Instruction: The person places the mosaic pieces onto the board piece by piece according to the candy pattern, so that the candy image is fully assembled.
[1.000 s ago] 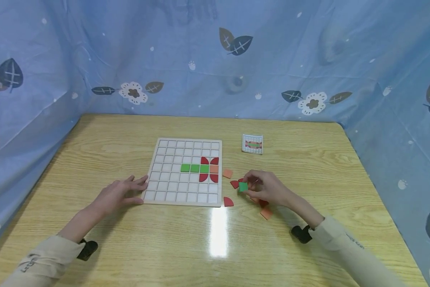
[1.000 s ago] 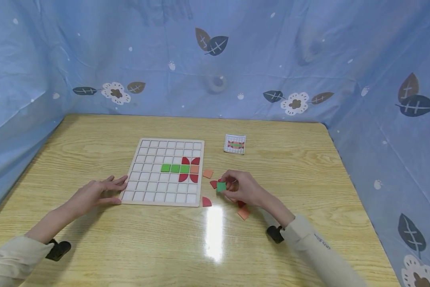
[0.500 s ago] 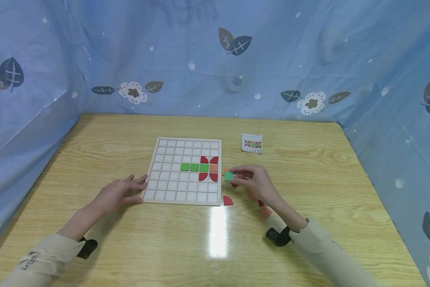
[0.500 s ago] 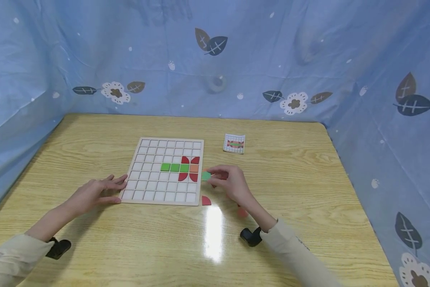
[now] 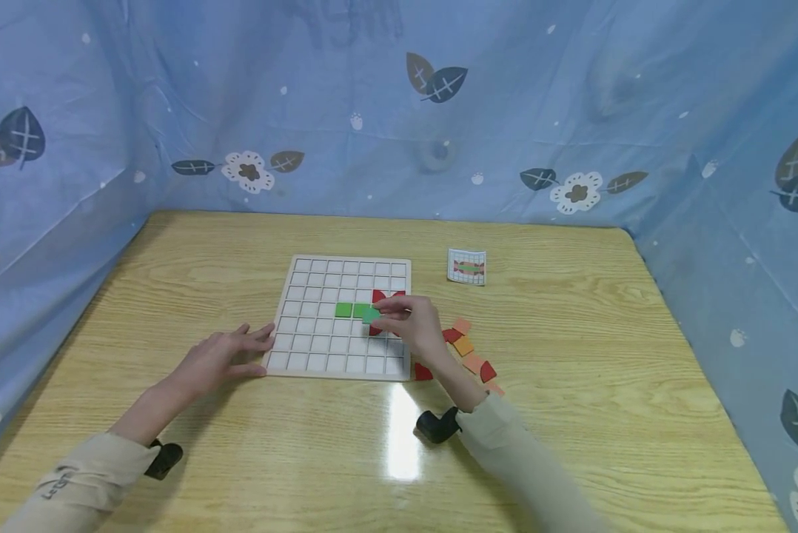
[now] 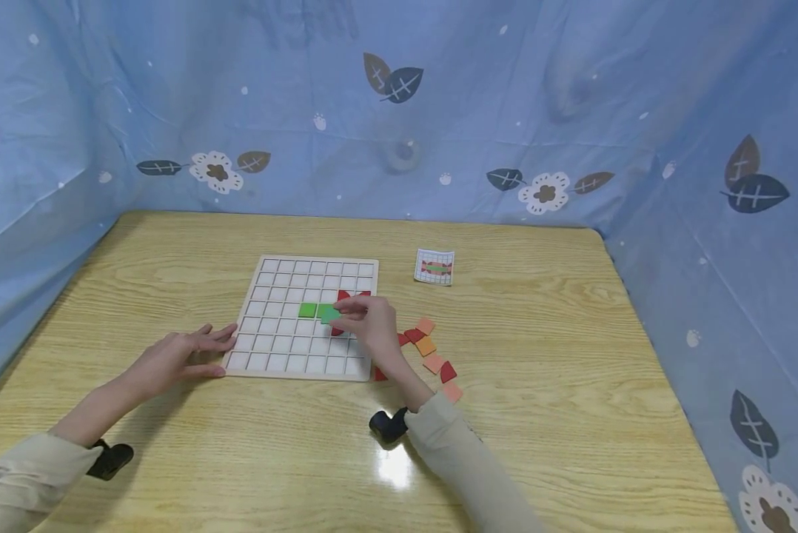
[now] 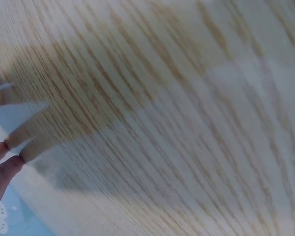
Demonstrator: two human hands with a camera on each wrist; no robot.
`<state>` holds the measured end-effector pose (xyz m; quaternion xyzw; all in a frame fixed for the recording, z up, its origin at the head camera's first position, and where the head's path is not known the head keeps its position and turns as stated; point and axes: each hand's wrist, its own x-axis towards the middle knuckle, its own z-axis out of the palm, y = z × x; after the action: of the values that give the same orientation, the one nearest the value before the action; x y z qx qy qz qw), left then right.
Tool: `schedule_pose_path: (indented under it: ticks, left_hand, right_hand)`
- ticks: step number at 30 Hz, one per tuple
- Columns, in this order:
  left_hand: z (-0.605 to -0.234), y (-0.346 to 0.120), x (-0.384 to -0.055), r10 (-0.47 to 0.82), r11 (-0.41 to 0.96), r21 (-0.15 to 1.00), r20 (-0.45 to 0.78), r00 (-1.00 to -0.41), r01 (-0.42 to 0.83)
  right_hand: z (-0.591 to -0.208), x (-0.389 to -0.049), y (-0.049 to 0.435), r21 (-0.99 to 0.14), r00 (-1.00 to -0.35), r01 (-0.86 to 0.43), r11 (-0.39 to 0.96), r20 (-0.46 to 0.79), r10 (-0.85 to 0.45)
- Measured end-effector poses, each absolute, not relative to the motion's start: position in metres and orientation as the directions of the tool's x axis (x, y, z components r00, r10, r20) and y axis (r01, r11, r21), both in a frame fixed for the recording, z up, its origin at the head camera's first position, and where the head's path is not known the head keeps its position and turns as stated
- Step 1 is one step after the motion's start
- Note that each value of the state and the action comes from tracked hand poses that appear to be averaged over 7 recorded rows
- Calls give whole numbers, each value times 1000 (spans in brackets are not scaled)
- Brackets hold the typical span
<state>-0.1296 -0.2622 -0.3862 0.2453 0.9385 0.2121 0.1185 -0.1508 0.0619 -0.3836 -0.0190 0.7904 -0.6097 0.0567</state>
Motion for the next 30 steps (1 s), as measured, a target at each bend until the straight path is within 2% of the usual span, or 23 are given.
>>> schedule_pose_path:
  ticks: [6, 14, 19, 30]
  left_hand:
    - [-383, -263, -131, 511, 789, 459, -121, -851, 409]
    - [-382, -264, -132, 506, 790, 471, -140, -851, 392]
    - [-383, -264, -133, 509, 788, 476, -148, -848, 390]
    - [-384, -267, -133, 503, 783, 493, -145, -852, 379]
  right_hand:
    - [-387, -164, 37, -954, -997, 22, 300, -44, -68]
    - [-390, -176, 13, -952, -994, 100, 291, -108, -10]
    - [-390, -181, -2, -963, -995, 91, 256, -96, -8]
    - [-392, -185, -16, -947, -998, 60, 315, -48, 45]
